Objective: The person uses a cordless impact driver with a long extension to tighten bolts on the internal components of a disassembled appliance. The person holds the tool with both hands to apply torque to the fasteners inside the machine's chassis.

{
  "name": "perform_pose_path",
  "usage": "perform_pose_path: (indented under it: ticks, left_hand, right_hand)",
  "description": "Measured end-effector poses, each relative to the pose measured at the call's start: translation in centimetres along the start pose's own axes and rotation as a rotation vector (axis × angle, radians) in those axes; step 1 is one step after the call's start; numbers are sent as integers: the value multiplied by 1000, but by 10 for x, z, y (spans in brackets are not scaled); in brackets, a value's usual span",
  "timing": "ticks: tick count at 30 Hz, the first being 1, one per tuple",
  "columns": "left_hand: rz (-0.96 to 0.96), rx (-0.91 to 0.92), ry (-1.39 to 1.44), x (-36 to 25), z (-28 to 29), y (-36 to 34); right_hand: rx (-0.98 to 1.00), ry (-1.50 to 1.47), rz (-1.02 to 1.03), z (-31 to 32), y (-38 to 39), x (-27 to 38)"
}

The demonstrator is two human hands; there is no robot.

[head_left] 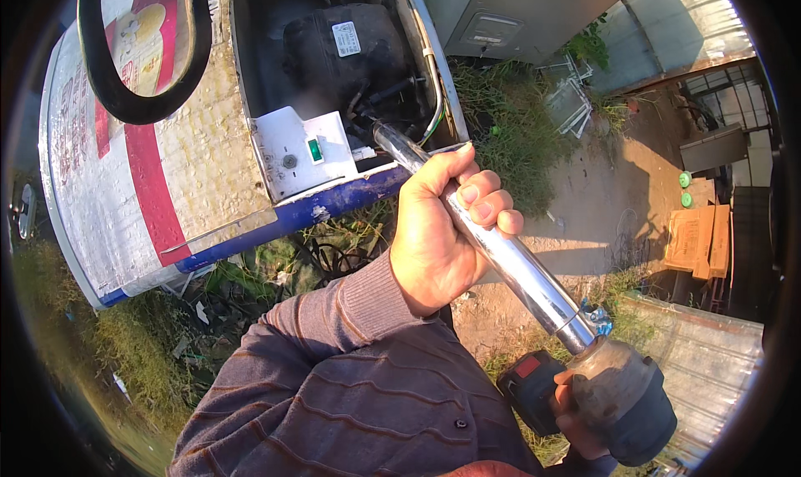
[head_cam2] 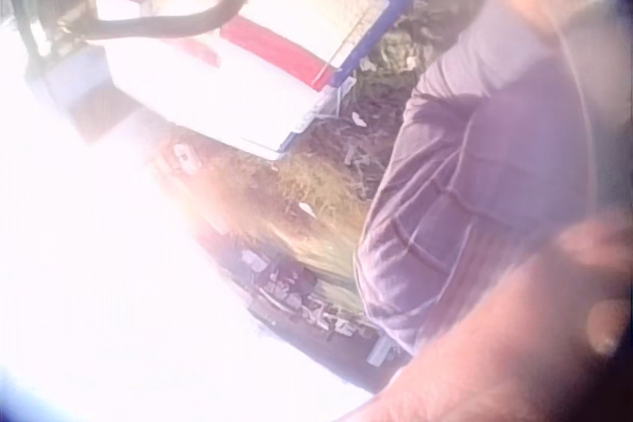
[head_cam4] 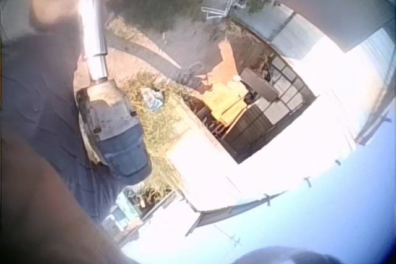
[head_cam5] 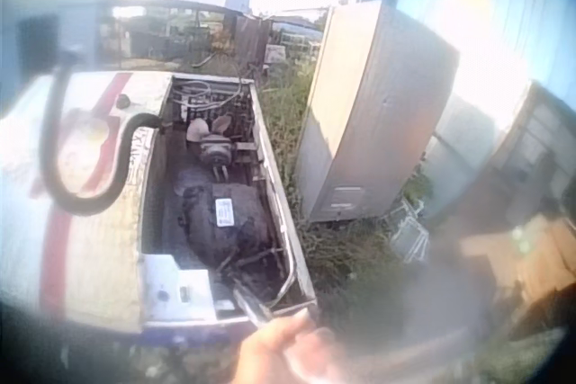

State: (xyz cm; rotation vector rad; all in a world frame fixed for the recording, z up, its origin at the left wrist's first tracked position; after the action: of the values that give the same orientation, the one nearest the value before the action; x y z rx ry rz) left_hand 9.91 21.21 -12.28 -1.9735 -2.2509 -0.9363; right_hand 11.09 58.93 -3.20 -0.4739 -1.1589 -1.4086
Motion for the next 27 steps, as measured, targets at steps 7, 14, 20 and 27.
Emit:
perform_pose_path:
  ticks: [7,14,20,27]
  left_hand:
    - [32,-127,-76,-8,-6,5]
    - [3,-176,-123,-6,-10,6]
    - [31,-234,-138,-13,-11,14]
    - [73,-259,-146,-21,-12,19]
  right_hand:
    - [315,572,406,-16,7,53]
    - [75,462,416,-32,23,23]
    - [84,359,147,-53,32,29]
    - [-60,116,-53,-107,55,59]
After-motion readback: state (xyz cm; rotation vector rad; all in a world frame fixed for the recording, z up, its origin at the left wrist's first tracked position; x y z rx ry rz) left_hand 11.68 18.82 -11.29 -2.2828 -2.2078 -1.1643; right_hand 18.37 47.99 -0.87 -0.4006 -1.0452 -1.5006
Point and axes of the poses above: each hand's wrist, its own y-axis away from the middle knuckle, its own z-axis out of the back of the hand, x = y × z, the point moved 1 cm from there along -y, towards the middle knuckle, and after that the axes turned 13 degrees about -x, right-handed, at the moved point
